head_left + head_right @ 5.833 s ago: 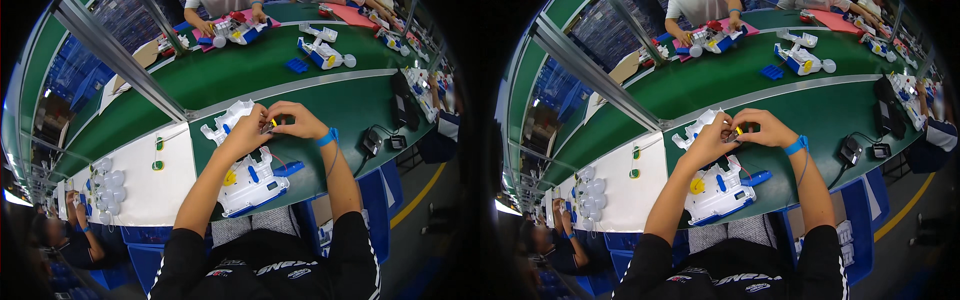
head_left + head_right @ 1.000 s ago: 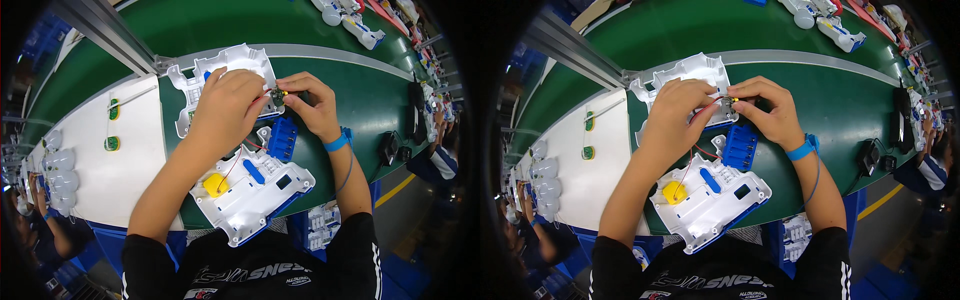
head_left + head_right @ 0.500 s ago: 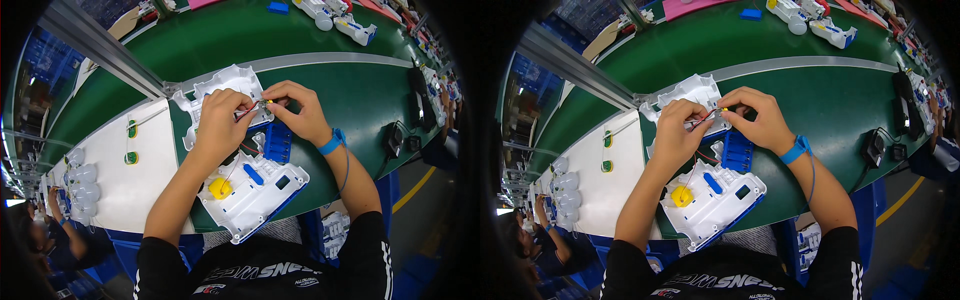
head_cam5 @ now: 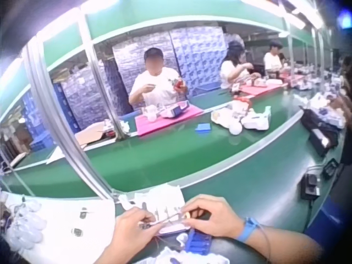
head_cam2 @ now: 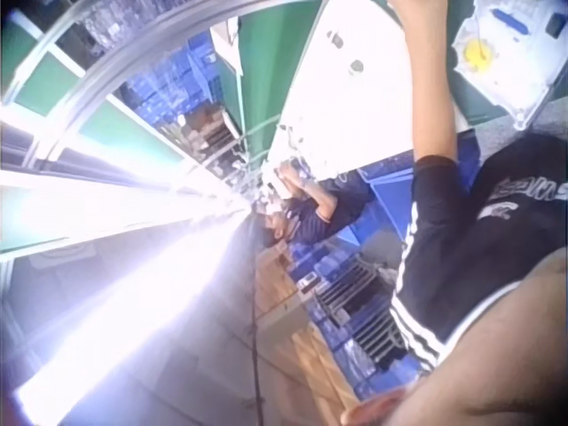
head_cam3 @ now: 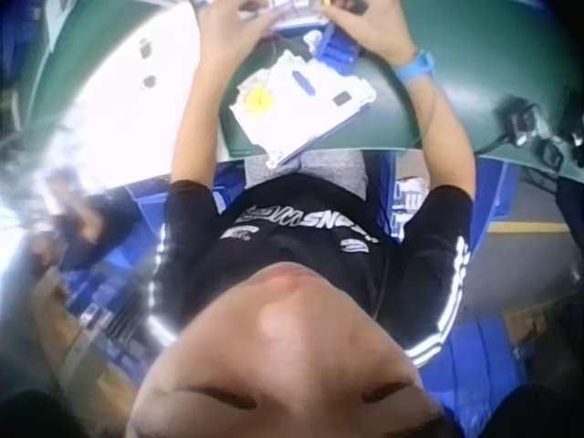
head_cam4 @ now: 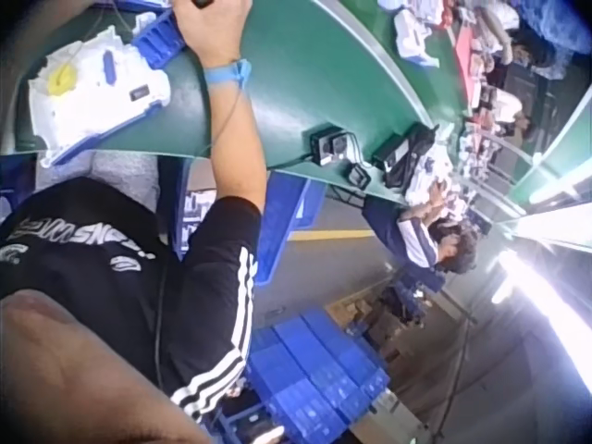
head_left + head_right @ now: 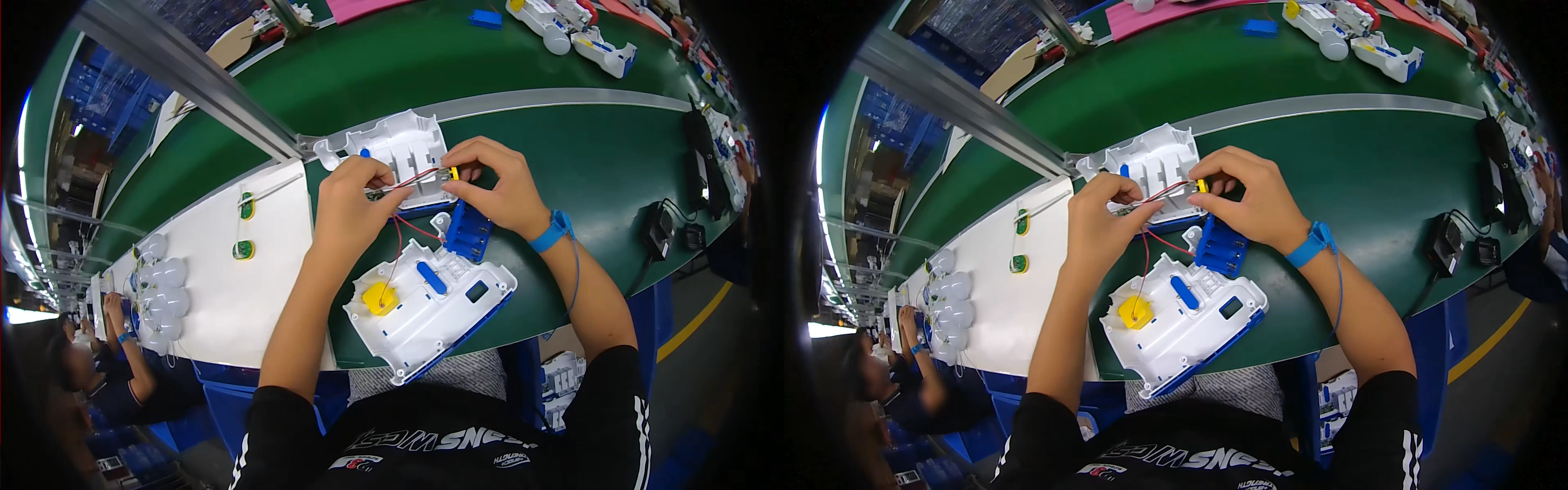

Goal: Assembling electronic lighting components including wiring and casing on a production line.

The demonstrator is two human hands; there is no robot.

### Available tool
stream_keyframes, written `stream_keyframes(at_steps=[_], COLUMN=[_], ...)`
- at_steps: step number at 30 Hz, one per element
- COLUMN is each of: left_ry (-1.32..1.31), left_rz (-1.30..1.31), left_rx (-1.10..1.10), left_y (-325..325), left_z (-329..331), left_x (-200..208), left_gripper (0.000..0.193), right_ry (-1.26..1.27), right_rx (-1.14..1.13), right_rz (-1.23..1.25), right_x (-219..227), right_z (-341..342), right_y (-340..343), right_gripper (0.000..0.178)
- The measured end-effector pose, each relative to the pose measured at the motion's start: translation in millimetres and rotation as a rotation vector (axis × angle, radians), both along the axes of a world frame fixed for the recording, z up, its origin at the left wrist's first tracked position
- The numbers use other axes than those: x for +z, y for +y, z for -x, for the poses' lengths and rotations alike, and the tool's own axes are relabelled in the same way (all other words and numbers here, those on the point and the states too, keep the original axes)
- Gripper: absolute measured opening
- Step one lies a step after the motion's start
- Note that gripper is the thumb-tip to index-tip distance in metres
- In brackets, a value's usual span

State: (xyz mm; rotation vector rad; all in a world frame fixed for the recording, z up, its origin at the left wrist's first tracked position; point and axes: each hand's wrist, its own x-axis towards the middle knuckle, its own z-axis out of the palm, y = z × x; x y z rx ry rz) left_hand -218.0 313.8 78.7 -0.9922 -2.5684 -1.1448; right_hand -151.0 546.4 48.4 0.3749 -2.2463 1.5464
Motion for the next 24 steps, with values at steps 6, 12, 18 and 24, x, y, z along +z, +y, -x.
stream_keyframes(at_steps=[6, 12, 18, 24], left_ry=[0.027, 0.207, 0.334, 0.204], left_rz=[-0.024, -0.099, -0.082, -0.094], left_rx=[0.048, -0.049, -0.181, -0.101], left_y=[2.8, 7.4, 7.8, 13.3], left_z=[-9.7, -11.9, -10.5, -15.5], left_x=[-9.1, -12.1, -16.8, -20.3], left_gripper=[0.022, 0.016, 0.014, 0.019], right_ry=[-0.023, -0.002, 0.008, -0.001], right_rx=[-0.028, -0.024, -0.038, -0.040], right_rz=[-0.001, 0.019, 0.008, -0.022], right_x=[-0.4, -2.2, -1.4, 0.7], right_z=[-0.9, 0.6, -0.5, -2.3], right_y=[-1.7, -3.1, -2.8, -6.7], right_gripper=[0.026, 0.025, 0.025, 0.026])
